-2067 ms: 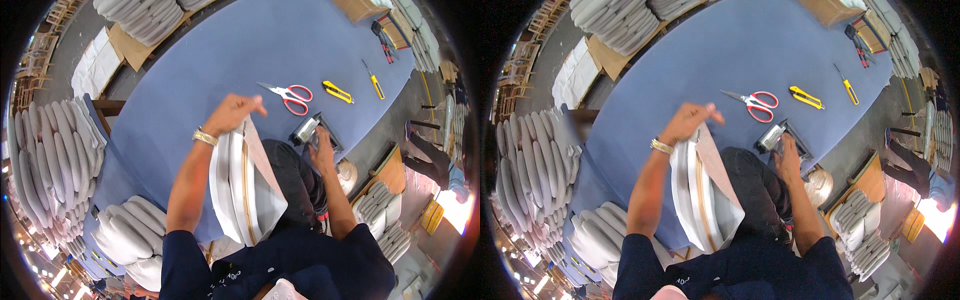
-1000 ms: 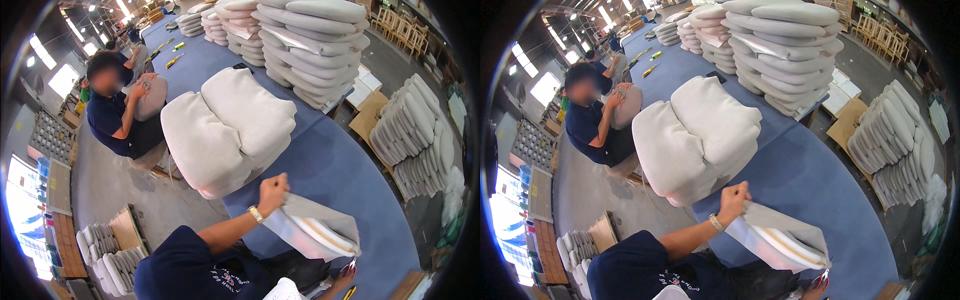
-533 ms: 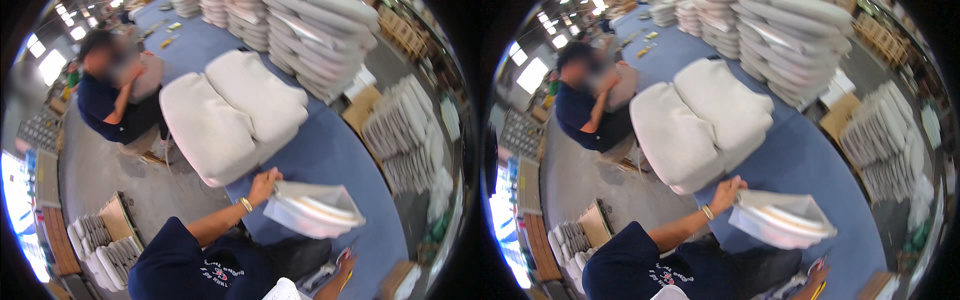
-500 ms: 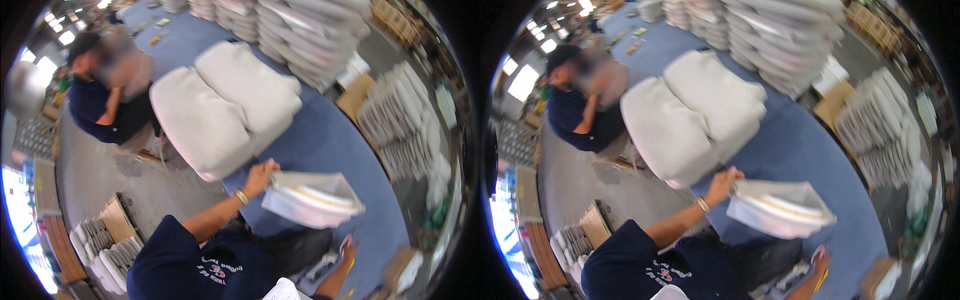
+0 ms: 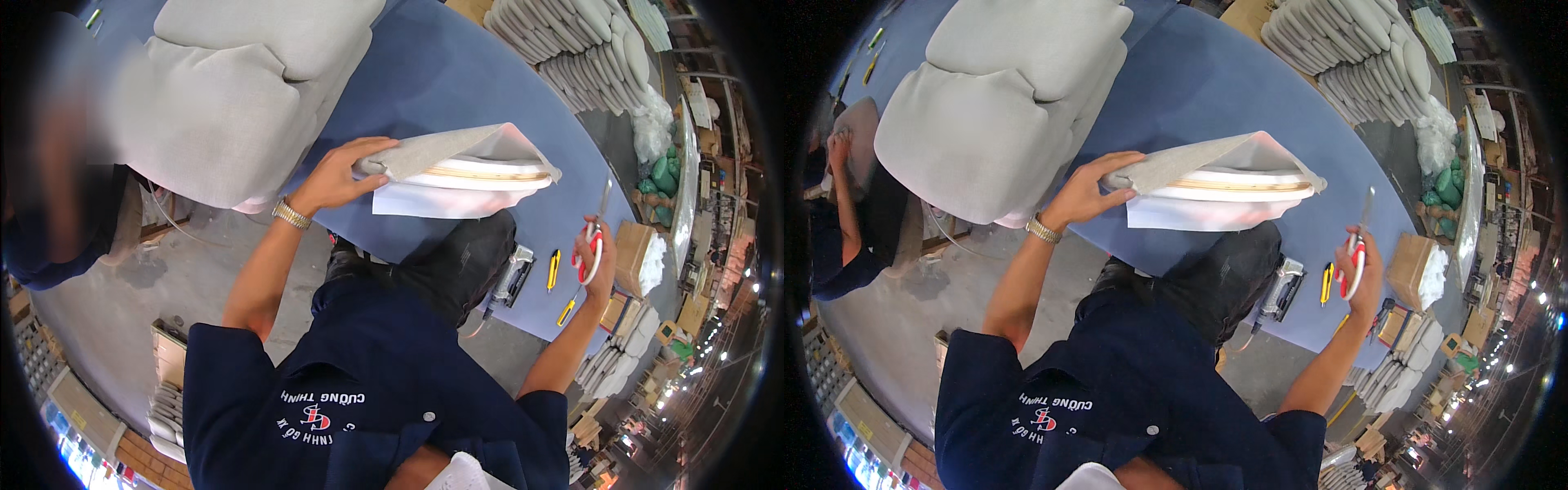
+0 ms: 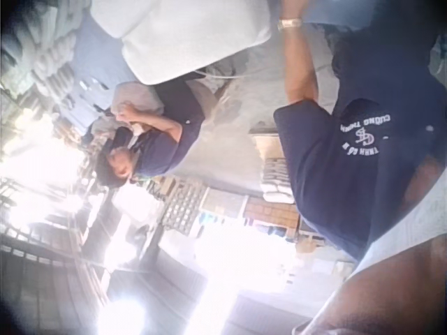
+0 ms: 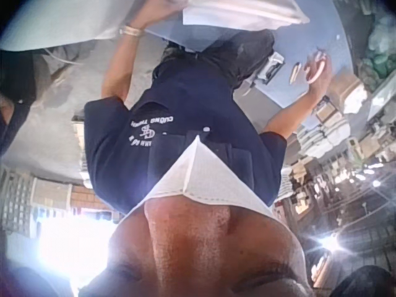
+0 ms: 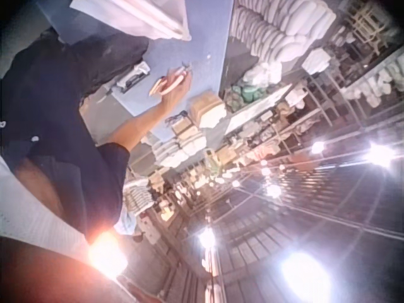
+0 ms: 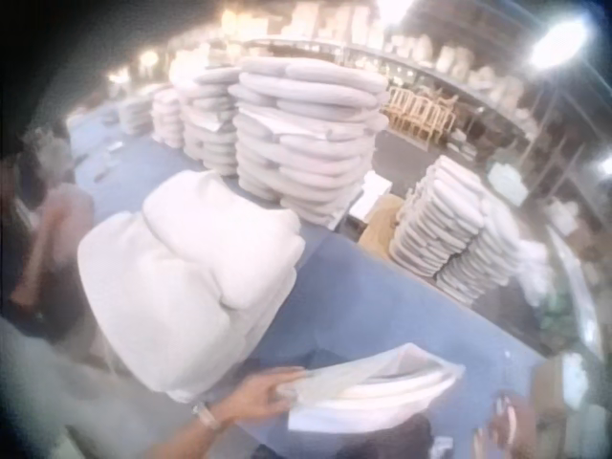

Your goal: The person assembles white cushion covers by folding fabric edges and securing them with a pneumatic staple gun. They trim excess fabric with scissors, reposition the cushion, and reload the staple gun as needed. Completed cushions are stacked on the table.

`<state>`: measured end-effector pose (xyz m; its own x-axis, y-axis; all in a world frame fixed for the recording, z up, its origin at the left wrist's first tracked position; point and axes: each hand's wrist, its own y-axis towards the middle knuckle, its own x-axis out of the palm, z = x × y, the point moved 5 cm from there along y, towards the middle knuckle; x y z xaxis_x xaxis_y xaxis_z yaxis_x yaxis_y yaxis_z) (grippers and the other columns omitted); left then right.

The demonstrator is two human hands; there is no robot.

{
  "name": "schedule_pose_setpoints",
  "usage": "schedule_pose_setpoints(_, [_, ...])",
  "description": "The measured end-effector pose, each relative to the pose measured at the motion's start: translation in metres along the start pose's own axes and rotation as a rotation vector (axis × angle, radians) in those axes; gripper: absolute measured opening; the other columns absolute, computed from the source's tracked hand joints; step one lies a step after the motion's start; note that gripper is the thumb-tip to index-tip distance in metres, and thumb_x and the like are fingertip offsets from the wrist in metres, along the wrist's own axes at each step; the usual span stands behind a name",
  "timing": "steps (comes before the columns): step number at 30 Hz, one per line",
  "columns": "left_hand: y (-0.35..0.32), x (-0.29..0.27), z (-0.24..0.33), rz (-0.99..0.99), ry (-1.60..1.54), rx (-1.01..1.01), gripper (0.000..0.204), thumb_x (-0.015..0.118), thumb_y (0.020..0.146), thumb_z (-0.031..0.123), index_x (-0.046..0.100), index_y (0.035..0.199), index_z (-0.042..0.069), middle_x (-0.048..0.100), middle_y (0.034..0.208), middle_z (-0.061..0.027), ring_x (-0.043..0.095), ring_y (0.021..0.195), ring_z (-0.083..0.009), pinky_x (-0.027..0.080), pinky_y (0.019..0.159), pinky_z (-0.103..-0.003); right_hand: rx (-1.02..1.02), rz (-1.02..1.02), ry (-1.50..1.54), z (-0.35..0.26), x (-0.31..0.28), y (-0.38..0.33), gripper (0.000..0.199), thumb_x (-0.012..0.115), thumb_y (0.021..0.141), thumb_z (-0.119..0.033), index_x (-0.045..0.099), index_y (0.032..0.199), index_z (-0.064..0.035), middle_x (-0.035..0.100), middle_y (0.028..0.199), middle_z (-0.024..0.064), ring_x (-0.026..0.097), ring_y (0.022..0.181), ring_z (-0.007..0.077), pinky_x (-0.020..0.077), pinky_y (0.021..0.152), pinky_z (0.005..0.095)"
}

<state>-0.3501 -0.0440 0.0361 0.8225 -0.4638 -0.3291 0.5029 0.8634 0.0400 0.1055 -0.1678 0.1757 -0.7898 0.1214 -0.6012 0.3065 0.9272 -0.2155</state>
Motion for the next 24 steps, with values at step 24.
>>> schedule_pose_setpoints(24, [0.024, -0.001, -0.014, -0.113, 0.123, -0.076, 0.038, 0.073, 0.095, 0.041, 0.079, 0.091, 0.004, 0.075, 0.088, -0.0052, 0.063, 0.071, -0.0176, 0.047, 0.065, -0.035, -0.46, -0.777, -0.735, -0.113, 0.199, 0.035, 0.063, 0.08, 0.079, -0.06, 0.071, 0.119, -0.0123, 0.073, 0.113, 0.0156, 0.068, 0.107, 0.0369, 0.0525, 0.089, 0.0454])
